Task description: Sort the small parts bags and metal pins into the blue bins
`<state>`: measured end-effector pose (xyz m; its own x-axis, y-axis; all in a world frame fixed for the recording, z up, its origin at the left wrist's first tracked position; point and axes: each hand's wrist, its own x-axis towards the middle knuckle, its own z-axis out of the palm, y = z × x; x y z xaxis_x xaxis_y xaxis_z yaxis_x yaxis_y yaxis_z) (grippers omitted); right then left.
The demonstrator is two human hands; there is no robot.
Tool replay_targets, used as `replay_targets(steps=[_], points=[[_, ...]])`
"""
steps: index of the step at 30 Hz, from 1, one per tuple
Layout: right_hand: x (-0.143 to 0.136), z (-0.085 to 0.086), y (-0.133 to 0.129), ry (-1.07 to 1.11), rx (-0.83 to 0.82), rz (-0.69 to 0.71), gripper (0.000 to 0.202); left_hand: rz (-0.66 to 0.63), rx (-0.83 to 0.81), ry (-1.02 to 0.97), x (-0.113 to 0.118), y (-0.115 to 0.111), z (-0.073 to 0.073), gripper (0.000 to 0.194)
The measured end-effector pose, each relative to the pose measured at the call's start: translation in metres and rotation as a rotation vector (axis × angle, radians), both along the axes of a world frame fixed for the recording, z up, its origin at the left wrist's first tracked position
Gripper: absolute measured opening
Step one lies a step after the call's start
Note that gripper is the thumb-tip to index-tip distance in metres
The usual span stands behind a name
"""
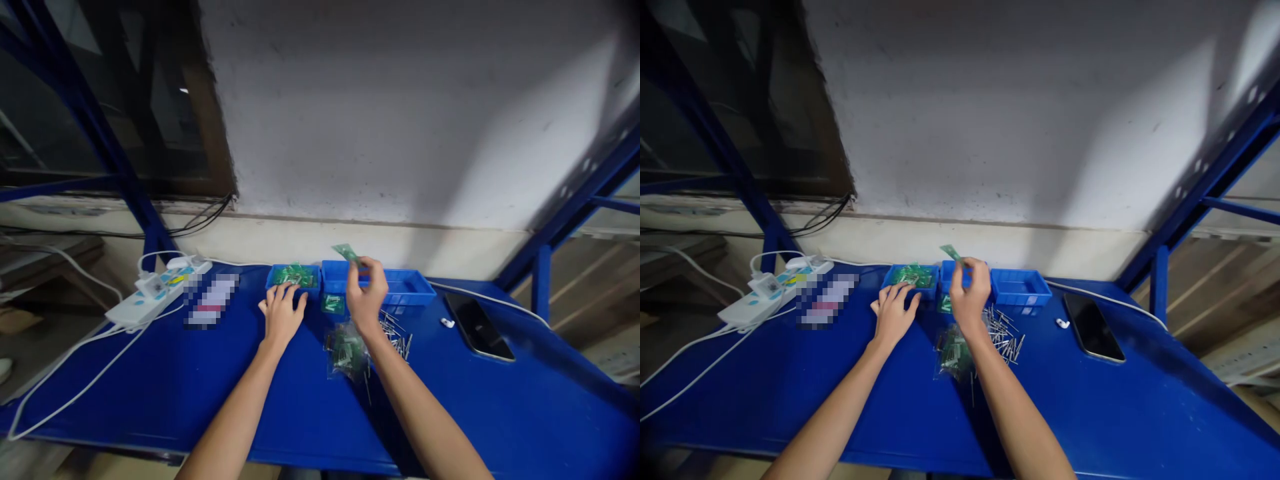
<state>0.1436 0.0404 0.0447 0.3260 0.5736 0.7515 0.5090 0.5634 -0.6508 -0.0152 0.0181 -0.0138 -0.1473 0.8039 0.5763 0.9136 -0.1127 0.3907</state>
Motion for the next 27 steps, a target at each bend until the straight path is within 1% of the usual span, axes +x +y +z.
replay_targets(steps=[1, 3, 5, 6, 7, 9, 11, 13, 15, 16, 18, 20, 22, 23, 27], points=[[-0.008, 0.003, 0.005, -0.109, 0.022, 0.007, 0.016, -0.013, 0.022, -0.016, 0.000, 0.000, 0.000, 0.025], [-0.021, 0.003, 0.013, -0.409, -0.043, 0.095, 0.020, -0.031, 0.073, -0.064, 0.001, -0.001, 0.001, 0.024], [-0.025, -0.005, 0.015, -0.724, -0.178, 0.208, 0.023, -0.040, 0.124, -0.147, -0.002, -0.002, 0.001, 0.024], [-0.023, -0.010, 0.015, -0.828, -0.249, 0.226, 0.025, -0.055, 0.137, -0.199, -0.004, -0.002, 0.001, 0.024], [-0.019, -0.017, 0.013, -0.880, -0.317, 0.208, 0.028, -0.081, 0.139, -0.251, -0.006, -0.002, 0.001, 0.025], [-0.005, -0.028, 0.009, -0.862, -0.444, 0.080, 0.029, -0.155, 0.105, -0.333, -0.009, -0.002, -0.001, 0.023], [0.009, -0.038, 0.007, -0.838, -0.580, -0.030, 0.030, -0.230, 0.045, -0.349, -0.008, -0.001, -0.002, 0.023], [0.018, -0.046, 0.007, -0.861, -0.718, -0.066, 0.035, -0.268, 0.014, -0.306, -0.005, -0.001, -0.003, 0.023], [0.021, -0.052, 0.010, -0.881, -0.815, -0.074, 0.039, -0.234, 0.047, -0.235, -0.003, -0.001, -0.001, 0.024], [0.021, -0.055, 0.012, -0.882, -0.830, -0.073, 0.040, -0.187, 0.075, -0.196, -0.005, -0.001, 0.000, 0.024], [0.020, -0.060, 0.015, -0.874, -0.799, -0.041, 0.036, -0.079, 0.098, -0.112, -0.010, 0.000, 0.004, 0.024], [0.019, -0.063, 0.016, -0.859, -0.732, 0.039, 0.034, -0.006, 0.050, -0.033, -0.019, 0.002, 0.006, 0.026], [0.018, -0.065, 0.015, -0.854, -0.673, 0.112, 0.035, 0.036, -0.018, 0.022, -0.025, 0.006, 0.007, 0.032], [0.017, -0.065, 0.013, -0.861, -0.656, 0.125, 0.035, 0.048, -0.045, 0.041, -0.027, 0.007, 0.006, 0.035], [0.016, -0.067, 0.006, -0.889, -0.676, 0.070, 0.030, 0.070, -0.093, 0.087, -0.021, 0.010, 0.004, 0.045]])
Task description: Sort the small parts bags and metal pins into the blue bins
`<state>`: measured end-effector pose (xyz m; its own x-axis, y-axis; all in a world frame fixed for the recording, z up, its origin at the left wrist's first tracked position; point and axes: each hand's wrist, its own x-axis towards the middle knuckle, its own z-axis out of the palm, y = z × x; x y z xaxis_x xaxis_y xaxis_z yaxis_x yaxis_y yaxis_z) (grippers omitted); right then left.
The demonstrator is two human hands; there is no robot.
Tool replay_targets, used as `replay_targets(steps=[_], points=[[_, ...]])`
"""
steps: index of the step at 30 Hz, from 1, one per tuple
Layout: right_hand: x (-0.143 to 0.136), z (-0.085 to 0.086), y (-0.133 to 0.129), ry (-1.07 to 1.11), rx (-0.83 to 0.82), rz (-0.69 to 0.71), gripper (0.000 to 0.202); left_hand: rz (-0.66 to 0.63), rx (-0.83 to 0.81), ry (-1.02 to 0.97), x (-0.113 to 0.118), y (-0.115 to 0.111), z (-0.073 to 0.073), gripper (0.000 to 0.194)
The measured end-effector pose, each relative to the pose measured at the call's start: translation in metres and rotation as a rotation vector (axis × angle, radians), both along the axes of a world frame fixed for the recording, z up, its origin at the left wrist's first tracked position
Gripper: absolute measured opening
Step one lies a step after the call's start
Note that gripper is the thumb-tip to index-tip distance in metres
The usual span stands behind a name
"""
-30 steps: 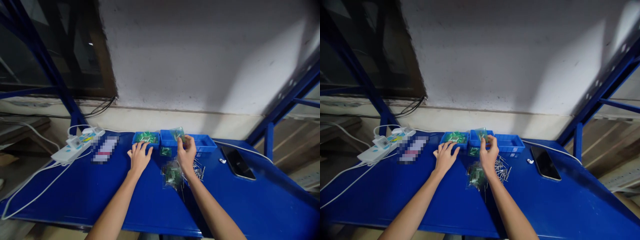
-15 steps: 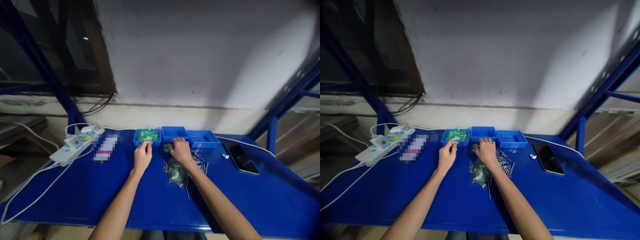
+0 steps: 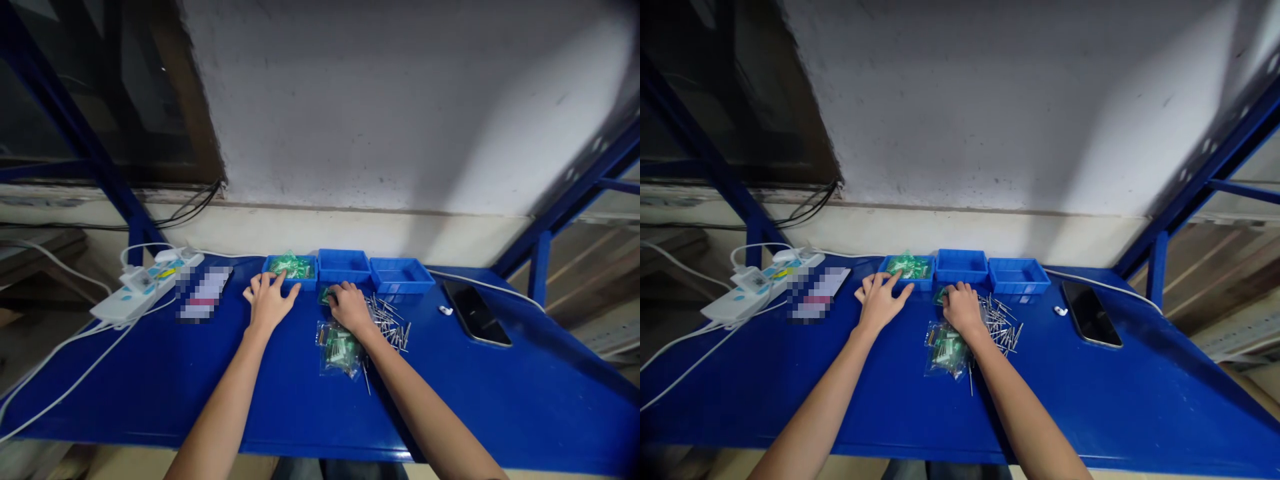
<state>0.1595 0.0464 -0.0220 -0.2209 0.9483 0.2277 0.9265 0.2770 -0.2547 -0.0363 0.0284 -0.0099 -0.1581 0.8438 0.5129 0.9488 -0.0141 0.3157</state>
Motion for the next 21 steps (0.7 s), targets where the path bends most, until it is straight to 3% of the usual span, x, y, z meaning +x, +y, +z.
replay_targets(steps=[4, 6, 9, 12, 15, 17, 19, 21], points=[[0.002, 0.001, -0.004, -0.011, -0.016, -0.030, 0.052, 0.014, 0.092, -0.035, 0.013, -0.007, 0.005, 0.042], [0.003, 0.002, -0.005, -0.036, -0.001, -0.006, 0.049, -0.019, 0.156, -0.091, 0.019, -0.014, 0.009, 0.038], [0.004, 0.005, -0.004, -0.046, 0.045, 0.067, 0.033, -0.239, 0.152, -0.236, 0.031, -0.024, 0.011, 0.029], [0.007, 0.010, -0.005, 0.036, 0.107, 0.144, 0.029, -0.423, -0.055, -0.559, 0.045, -0.028, 0.008, 0.033], [0.006, 0.016, -0.014, 0.129, 0.213, 0.264, 0.026, -0.378, -0.325, -1.060, 0.051, -0.024, 0.004, 0.050], [0.001, 0.020, -0.022, 0.149, 0.277, 0.359, 0.026, -0.383, -0.433, -1.346, 0.048, -0.020, 0.002, 0.050], [-0.005, 0.022, -0.030, 0.164, 0.316, 0.418, 0.025, -0.446, -0.432, -1.492, 0.043, -0.017, 0.002, 0.042], [-0.012, 0.021, -0.035, 0.244, 0.342, 0.390, 0.026, -0.482, -0.312, -1.469, 0.038, -0.015, 0.002, 0.036]])
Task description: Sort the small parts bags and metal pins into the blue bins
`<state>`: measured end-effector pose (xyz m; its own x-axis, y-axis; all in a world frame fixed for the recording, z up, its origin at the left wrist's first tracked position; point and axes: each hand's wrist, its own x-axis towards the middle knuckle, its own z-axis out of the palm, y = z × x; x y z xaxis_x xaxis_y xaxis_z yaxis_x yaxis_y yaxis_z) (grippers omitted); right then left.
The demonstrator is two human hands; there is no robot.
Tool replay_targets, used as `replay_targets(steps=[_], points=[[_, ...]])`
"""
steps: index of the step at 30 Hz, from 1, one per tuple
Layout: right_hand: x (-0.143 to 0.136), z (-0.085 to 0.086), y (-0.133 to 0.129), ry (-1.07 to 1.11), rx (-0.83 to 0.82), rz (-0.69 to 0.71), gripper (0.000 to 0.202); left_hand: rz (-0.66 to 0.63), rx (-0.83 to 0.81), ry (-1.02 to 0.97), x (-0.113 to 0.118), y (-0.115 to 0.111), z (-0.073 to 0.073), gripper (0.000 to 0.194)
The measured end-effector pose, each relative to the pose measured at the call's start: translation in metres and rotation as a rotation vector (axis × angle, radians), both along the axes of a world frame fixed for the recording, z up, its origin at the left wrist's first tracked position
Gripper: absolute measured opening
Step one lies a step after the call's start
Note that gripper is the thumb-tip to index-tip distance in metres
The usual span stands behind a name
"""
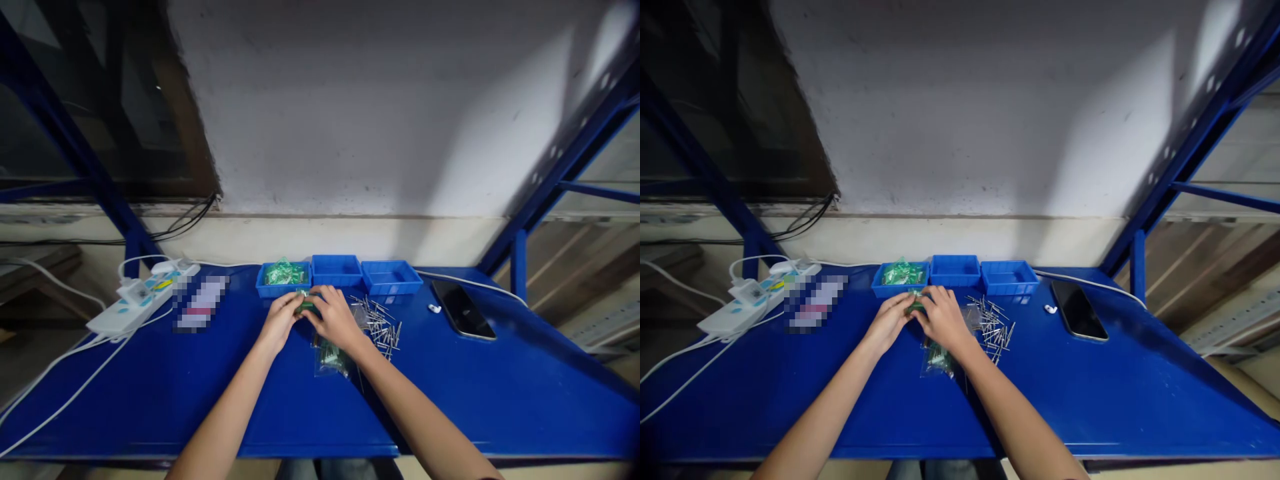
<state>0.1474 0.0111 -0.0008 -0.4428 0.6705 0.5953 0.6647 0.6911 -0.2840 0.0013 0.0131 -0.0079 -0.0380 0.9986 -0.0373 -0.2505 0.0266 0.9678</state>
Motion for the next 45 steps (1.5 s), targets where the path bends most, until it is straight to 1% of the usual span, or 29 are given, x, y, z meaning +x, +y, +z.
replay_targets(steps=[2, 3, 4, 5, 7, 8, 9, 10, 11, 13, 15, 17, 19, 20, 21, 23, 24, 26, 28, 30, 32, 33, 35, 36, 38, 41, 42, 43, 45], points=[[-0.005, -0.001, -0.001, 0.208, -0.065, -0.089, 0.029, 0.134, 0.156, 0.141, -0.003, 0.000, 0.000, 0.029], [-0.007, -0.002, 0.000, 0.350, -0.152, -0.135, 0.031, 0.200, 0.248, 0.259, -0.003, -0.001, 0.001, 0.026], [-0.008, -0.002, 0.002, 0.506, -0.285, -0.160, 0.036, 0.248, 0.350, 0.392, -0.002, -0.002, 0.001, 0.022], [-0.009, -0.002, 0.003, 0.666, -0.451, -0.154, 0.041, 0.262, 0.460, 0.526, -0.002, -0.004, 0.001, 0.019], [-0.009, -0.002, 0.007, 0.950, -0.773, -0.059, 0.046, 0.198, 0.673, 0.752, 0.001, -0.008, 0.003, 0.018], [-0.008, -0.002, 0.009, 1.062, -0.872, -0.006, 0.044, 0.142, 0.756, 0.828, 0.003, -0.010, 0.004, 0.020], [-0.007, -0.002, 0.010, 1.145, -0.906, 0.024, 0.040, 0.091, 0.812, 0.878, 0.005, -0.012, 0.004, 0.021], [-0.006, -0.003, 0.011, 1.191, -0.877, 0.023, 0.035, 0.057, 0.839, 0.907, 0.007, -0.014, 0.005, 0.022], [-0.005, -0.003, 0.011, 1.194, -0.807, -0.002, 0.030, 0.042, 0.836, 0.917, 0.009, -0.016, 0.006, 0.021], [0.000, -0.002, 0.011, 1.093, -0.610, -0.065, 0.024, 0.050, 0.751, 0.871, 0.012, -0.018, 0.007, 0.017], [0.003, -0.001, 0.010, 0.891, -0.401, -0.064, 0.019, 0.069, 0.558, 0.700, 0.013, -0.017, 0.008, 0.021], [0.006, 0.001, 0.007, 0.649, -0.217, 0.015, 0.017, 0.081, 0.310, 0.434, 0.011, -0.014, 0.007, 0.034], [0.007, 0.003, 0.004, 0.429, -0.078, 0.108, 0.022, 0.062, 0.120, 0.201, 0.007, -0.009, 0.006, 0.039], [0.007, 0.003, 0.002, 0.342, -0.034, 0.142, 0.024, 0.042, 0.063, 0.140, 0.004, -0.007, 0.006, 0.037], [0.007, 0.004, 0.000, 0.272, -0.015, 0.165, 0.027, 0.021, 0.030, 0.127, 0.001, -0.005, 0.005, 0.033], [0.005, 0.005, -0.002, 0.193, -0.047, 0.163, 0.029, 0.027, 0.038, 0.214, -0.005, -0.002, 0.004, 0.024], [0.003, 0.006, -0.004, 0.185, -0.096, 0.146, 0.028, 0.069, 0.080, 0.301, -0.007, -0.002, 0.004, 0.021], [0.000, 0.009, -0.005, 0.262, -0.256, 0.086, 0.022, 0.199, 0.243, 0.521, -0.009, -0.003, 0.004, 0.018], [-0.004, 0.013, -0.004, 0.471, -0.502, 0.035, 0.023, 0.295, 0.472, 0.738, -0.008, -0.006, 0.005, 0.014], [-0.006, 0.016, -0.003, 0.746, -0.750, 0.005, 0.034, 0.293, 0.699, 0.886, -0.004, -0.010, 0.007, 0.014], [-0.006, 0.021, -0.001, 0.951, -0.891, -0.023, 0.038, 0.246, 0.874, 0.945, 0.000, -0.014, 0.008, 0.015], [-0.005, 0.024, -0.001, 1.002, -0.902, -0.043, 0.037, 0.226, 0.928, 0.956, 0.003, -0.016, 0.008, 0.015], [0.000, 0.035, 0.001, 1.031, -0.814, -0.097, 0.032, 0.207, 0.961, 0.969, 0.008, -0.021, 0.009, 0.016], [0.003, 0.042, 0.002, 1.024, -0.721, -0.125, 0.030, 0.194, 0.937, 0.982, 0.009, -0.023, 0.009, 0.017], [0.008, 0.062, 0.007, 0.990, -0.443, -0.186, 0.028, 0.128, 0.823, 1.032, 0.009, -0.027, 0.009, 0.022], [0.007, 0.089, 0.019, 0.873, 0.012, -0.274, 0.028, -0.095, 0.604, 1.153, 0.004, -0.029, 0.003, 0.035], [0.004, 0.093, 0.023, 0.817, 0.111, -0.298, 0.030, -0.172, 0.549, 1.192, 0.001, -0.028, 0.000, 0.040], [-0.001, 0.093, 0.027, 0.737, 0.160, -0.304, 0.032, -0.235, 0.508, 1.222, -0.001, -0.028, -0.003, 0.043], [-0.014, 0.081, 0.031, 0.493, 0.123, -0.256, 0.036, -0.314, 0.460, 1.258, -0.005, -0.026, -0.008, 0.041]])
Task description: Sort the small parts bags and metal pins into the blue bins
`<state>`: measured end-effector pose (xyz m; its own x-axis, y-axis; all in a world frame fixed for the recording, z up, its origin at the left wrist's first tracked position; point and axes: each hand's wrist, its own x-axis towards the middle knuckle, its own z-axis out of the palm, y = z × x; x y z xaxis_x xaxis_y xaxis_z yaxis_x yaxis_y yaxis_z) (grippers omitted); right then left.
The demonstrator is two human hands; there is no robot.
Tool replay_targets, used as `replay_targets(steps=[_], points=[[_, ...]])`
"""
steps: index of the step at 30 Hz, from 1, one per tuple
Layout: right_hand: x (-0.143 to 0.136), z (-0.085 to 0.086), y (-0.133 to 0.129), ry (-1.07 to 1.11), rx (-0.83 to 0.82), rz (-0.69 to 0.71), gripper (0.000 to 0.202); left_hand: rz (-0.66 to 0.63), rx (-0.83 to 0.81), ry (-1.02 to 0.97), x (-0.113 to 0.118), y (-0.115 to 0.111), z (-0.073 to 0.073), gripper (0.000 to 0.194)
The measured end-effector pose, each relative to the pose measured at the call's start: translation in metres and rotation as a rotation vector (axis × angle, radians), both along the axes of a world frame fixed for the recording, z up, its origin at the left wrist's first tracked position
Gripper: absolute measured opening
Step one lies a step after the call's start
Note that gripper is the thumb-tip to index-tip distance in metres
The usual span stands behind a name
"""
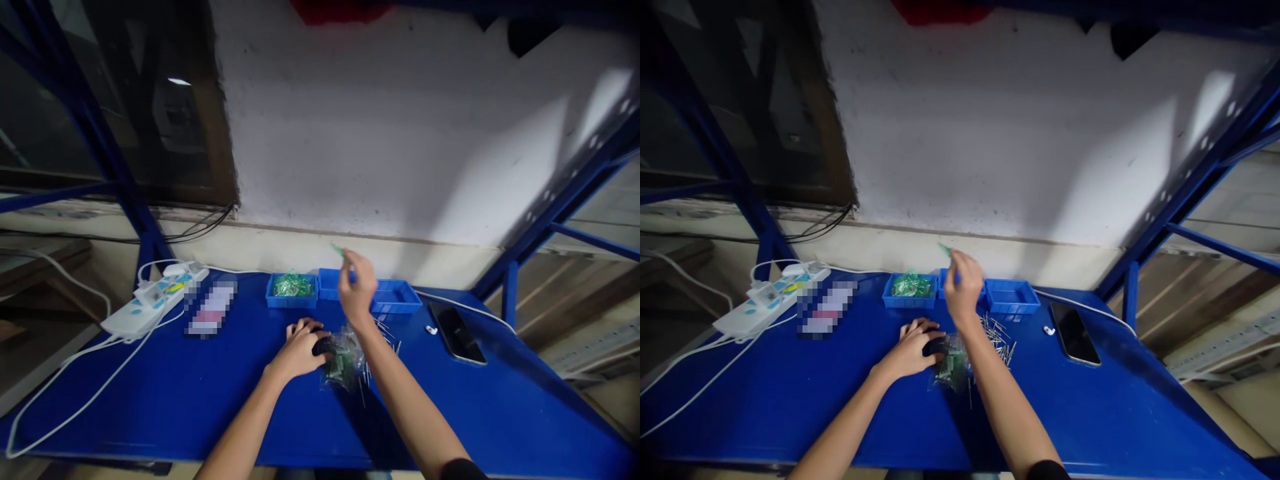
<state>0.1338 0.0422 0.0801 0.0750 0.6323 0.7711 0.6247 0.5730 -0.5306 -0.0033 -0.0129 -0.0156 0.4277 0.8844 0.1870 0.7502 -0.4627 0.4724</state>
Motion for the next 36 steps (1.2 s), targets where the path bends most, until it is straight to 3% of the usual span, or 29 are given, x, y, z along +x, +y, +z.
replay_targets(steps=[2, 4, 6, 10, 14, 17, 22, 24, 27, 32, 36], points=[[-0.009, -0.023, -0.003, -0.329, -0.162, 0.121, 0.039, 0.017, -0.026, 0.016, -0.001, 0.001, -0.001, 0.031], [-0.009, -0.045, -0.014, -0.516, -0.308, 0.150, 0.048, 0.021, -0.030, 0.004, 0.001, 0.000, 0.001, 0.028], [0.002, -0.057, -0.028, -0.504, -0.371, 0.038, 0.049, -0.039, -0.033, -0.017, 0.003, -0.002, 0.004, 0.028], [0.036, -0.060, -0.060, -0.346, -0.387, -0.154, 0.038, -0.126, -0.075, -0.055, 0.006, -0.004, 0.008, 0.034], [0.051, -0.073, -0.083, -0.283, -0.418, -0.171, 0.028, -0.058, -0.110, -0.165, 0.008, -0.001, 0.006, 0.021], [0.041, -0.078, -0.087, -0.258, -0.426, -0.113, 0.025, 0.043, -0.160, -0.361, 0.005, 0.005, 0.002, 0.016], [-0.008, -0.054, -0.055, -0.398, -0.435, 0.061, 0.037, 0.044, -0.274, -0.681, 0.001, 0.017, -0.004, 0.030], [-0.029, -0.047, -0.033, -0.469, -0.462, 0.120, 0.052, 0.061, -0.226, -0.719, 0.001, 0.020, -0.007, 0.034], [-0.045, -0.046, 0.002, -0.567, -0.558, 0.225, 0.057, 0.100, -0.209, -0.689, 0.001, 0.021, -0.009, 0.039], [-0.028, -0.045, 0.033, -0.608, -0.537, 0.337, 0.052, 0.053, -0.272, -0.525, -0.001, 0.012, 0.003, 0.020], [-0.004, -0.043, 0.016, -0.344, -0.445, 0.317, 0.036, -0.012, -0.174, -0.557, -0.008, 0.010, 0.016, 0.020]])
